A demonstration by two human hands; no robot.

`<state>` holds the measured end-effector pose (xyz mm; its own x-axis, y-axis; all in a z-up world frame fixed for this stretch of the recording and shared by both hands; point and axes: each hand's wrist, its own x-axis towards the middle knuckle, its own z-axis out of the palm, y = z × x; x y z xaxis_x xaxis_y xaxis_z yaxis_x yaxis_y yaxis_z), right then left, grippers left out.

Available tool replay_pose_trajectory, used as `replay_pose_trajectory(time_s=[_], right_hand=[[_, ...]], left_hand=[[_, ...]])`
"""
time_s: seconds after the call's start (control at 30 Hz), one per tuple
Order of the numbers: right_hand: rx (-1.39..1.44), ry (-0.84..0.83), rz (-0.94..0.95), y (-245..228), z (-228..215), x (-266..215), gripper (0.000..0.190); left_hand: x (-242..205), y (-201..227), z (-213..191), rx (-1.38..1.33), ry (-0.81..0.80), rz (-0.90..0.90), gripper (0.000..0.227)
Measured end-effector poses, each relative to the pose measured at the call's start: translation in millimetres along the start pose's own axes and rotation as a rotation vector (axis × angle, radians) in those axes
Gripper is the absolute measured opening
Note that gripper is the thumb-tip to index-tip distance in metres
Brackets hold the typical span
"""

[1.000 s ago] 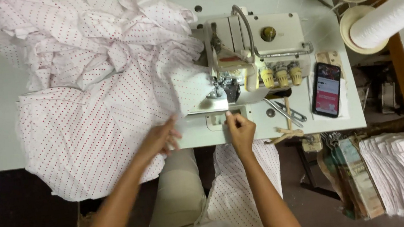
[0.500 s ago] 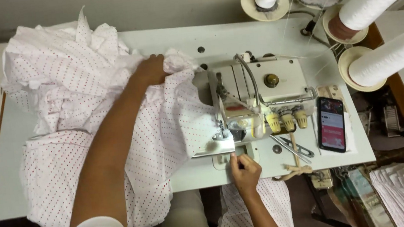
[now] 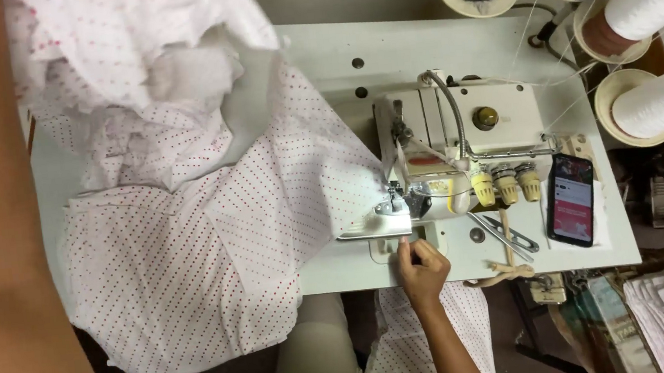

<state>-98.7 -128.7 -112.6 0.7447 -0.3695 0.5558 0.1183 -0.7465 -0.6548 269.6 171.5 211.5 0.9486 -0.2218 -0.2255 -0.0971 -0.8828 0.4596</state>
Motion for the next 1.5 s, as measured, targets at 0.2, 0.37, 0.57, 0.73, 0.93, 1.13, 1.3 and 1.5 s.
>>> replay_pose_trajectory(time_s=[0.2,0.37,0.57,0.73,0.93,1.13,1.3,1.5], right_hand=[[-0.009,0.003,0.010,-4.7,-1.5,1.3,0.045],[-0.001,-0.019,-0.007,-0.1,0.7,-0.1,0.043],[-0.015,-0.006,-0.029,8.9,5.3,-4.1,0.041],[-0.044,0.029,0.007,14.8,7.6,-7.9,0.042],[-0.056,0.047,-0.027,15.6,7.7,-10.0,0.039],[-0.079,0.035,-0.001,7.4,4.3,-5.5,0.040],[-0.113,0.031,0.028,9.2,3.6,-9.6,0.043],[-0.113,0.031,-0.004,3.2,-0.2,-3.9,0.043]], left_hand=[[33.8,-104.5,100.5,0.438,0.231,0.016,0.080],[78.5,-196.7,145.8,1.134,0.476,0.315,0.097],[13.9,-117.1,130.5,0.689,0.565,0.329,0.081],[-49.6,-51.9,241.4,0.181,-0.102,0.095,0.062],[55.6,-126.1,329.8,0.026,-0.010,0.118,0.030],[22.4,-125.5,254.0,-0.095,0.291,0.204,0.028],[-127.1,-57.4,248.1,-0.085,0.220,0.026,0.030],[-135.0,-86.4,314.2,-0.107,0.349,-0.001,0.020]])
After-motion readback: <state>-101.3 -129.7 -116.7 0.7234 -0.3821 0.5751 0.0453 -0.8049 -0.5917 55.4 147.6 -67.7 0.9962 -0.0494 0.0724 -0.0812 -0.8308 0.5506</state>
